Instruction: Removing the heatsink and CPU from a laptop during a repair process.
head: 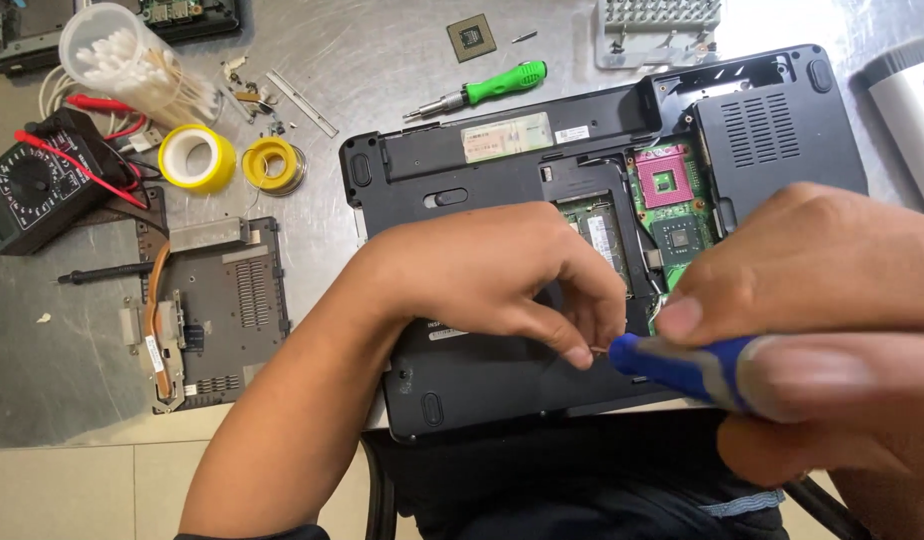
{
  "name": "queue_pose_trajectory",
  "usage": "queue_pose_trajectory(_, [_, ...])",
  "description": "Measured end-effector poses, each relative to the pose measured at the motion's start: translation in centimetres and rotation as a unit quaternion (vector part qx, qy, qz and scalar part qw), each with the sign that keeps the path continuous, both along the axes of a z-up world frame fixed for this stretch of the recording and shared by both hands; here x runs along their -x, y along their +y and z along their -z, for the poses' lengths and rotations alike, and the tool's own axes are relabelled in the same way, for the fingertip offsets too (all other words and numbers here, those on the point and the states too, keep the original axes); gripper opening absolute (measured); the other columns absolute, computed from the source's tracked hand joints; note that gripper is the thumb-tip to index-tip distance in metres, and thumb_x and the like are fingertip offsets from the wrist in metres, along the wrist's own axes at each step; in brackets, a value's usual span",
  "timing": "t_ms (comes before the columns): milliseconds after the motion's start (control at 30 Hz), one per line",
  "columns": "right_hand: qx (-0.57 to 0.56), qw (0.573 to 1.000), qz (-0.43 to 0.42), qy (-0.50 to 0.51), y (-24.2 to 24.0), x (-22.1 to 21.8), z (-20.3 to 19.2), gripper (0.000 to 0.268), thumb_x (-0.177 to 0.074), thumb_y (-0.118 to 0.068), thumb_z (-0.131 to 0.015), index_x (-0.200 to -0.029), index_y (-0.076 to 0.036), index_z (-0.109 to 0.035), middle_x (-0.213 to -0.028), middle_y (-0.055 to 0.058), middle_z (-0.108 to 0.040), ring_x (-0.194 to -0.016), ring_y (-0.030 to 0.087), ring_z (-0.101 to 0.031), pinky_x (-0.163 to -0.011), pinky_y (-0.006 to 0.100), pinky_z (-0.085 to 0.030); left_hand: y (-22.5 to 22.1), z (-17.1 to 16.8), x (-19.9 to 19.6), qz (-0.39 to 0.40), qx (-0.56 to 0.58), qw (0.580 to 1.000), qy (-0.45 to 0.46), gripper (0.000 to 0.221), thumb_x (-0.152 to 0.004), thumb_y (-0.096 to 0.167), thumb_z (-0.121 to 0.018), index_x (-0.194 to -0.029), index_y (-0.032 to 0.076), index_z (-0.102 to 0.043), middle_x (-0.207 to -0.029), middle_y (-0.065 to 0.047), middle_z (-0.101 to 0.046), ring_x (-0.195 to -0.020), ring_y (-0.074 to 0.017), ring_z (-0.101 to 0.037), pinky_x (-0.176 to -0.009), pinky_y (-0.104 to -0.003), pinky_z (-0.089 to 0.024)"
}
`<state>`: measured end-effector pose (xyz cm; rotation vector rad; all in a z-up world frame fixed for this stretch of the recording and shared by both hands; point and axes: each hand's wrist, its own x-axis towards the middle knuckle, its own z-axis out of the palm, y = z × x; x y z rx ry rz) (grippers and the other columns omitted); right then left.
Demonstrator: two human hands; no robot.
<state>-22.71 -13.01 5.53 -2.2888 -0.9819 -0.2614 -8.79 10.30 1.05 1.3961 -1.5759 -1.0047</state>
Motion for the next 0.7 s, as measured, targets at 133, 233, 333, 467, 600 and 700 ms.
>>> queue_pose_trajectory(133, [-0.012, 1.000, 0.004, 0.000, -0.2, 0.1, 0.0, 0.043, -0.089, -0.041, -0.059, -0.125, -0.017, -0.054, -0.117, 0.001, -0.069, -0.108, 0.016, -0.081, -0.092, 0.028, -0.068, 0.1, 0.2, -0.1, 0.000, -0.014, 1.000, -0.005, 0.018, -0.088, 0.022, -0.078, -0.103, 0.017, -0.070, -0.089, 0.007, -0.083, -0.088, -0.0049, -0.080, -0.078, -0.022, -0.053])
queue_pose_trajectory(233, [-0.023, 1.000, 0.005, 0.000, -0.2, 0.1, 0.0, 0.039, -0.092, -0.039, -0.057, -0.125, -0.019, -0.054, -0.118, 0.001, -0.070, -0.111, 0.017, -0.081, -0.094, 0.027, -0.069, 0.2, 0.1, -0.2, -0.005, -0.018, 1.000, 0.009, 0.024, -0.087, 0.019, -0.081, -0.107, 0.016, -0.069, -0.090, 0.007, -0.083, -0.084, -0.0038, -0.079, -0.076, -0.022, -0.053])
queue_pose_trajectory(333, [-0.035, 0.999, 0.001, 0.001, -0.1, 0.0, 0.2, 0.034, -0.094, -0.036, -0.055, -0.124, -0.020, -0.053, -0.120, 0.000, -0.070, -0.115, 0.018, -0.082, -0.096, 0.027, -0.071, 0.5, -0.3, -0.3, -0.020, -0.029, 0.999, 0.024, 0.035, -0.083, 0.022, -0.082, -0.116, 0.020, -0.069, -0.092, 0.004, -0.084, -0.096, -0.0057, -0.080, -0.092, -0.024, -0.053])
queue_pose_trajectory(467, [-0.058, 0.998, -0.011, 0.005, 0.5, -0.3, 0.7, 0.027, -0.098, -0.032, -0.052, -0.123, -0.022, -0.052, -0.122, 0.000, -0.072, -0.120, 0.019, -0.083, -0.100, 0.026, -0.072, 1.0, -0.7, -0.4, 0.002, 0.025, 0.994, 0.106, 0.049, -0.087, 0.038, -0.076, -0.129, 0.015, -0.064, -0.113, -0.004, -0.080, -0.111, -0.0121, -0.078, -0.104, -0.027, -0.057])
queue_pose_trajectory(600, [-0.080, 0.997, -0.022, 0.004, 1.1, -0.7, 1.2, 0.022, -0.101, -0.028, -0.049, -0.123, -0.024, -0.051, -0.124, -0.001, -0.073, -0.125, 0.021, -0.084, -0.104, 0.025, -0.074, 1.2, -1.7, -0.3, 0.038, 0.104, 0.988, 0.111, 0.038, -0.100, 0.033, -0.064, -0.124, 0.003, -0.065, -0.110, -0.002, -0.072, -0.106, -0.0085, -0.062, -0.098, -0.028, -0.056])
queue_pose_trajectory(700, [-0.093, 0.995, -0.026, 0.002, 1.3, -0.8, 1.6, 0.019, -0.104, -0.025, -0.047, -0.122, -0.025, -0.050, -0.126, -0.001, -0.074, -0.129, 0.022, -0.085, -0.106, 0.025, -0.075, 0.8, -0.7, -0.2, 0.015, 0.129, 0.986, 0.102, 0.029, -0.103, 0.029, -0.064, -0.120, 0.006, -0.067, -0.111, -0.003, -0.074, -0.109, -0.0100, -0.065, -0.097, -0.029, -0.056])
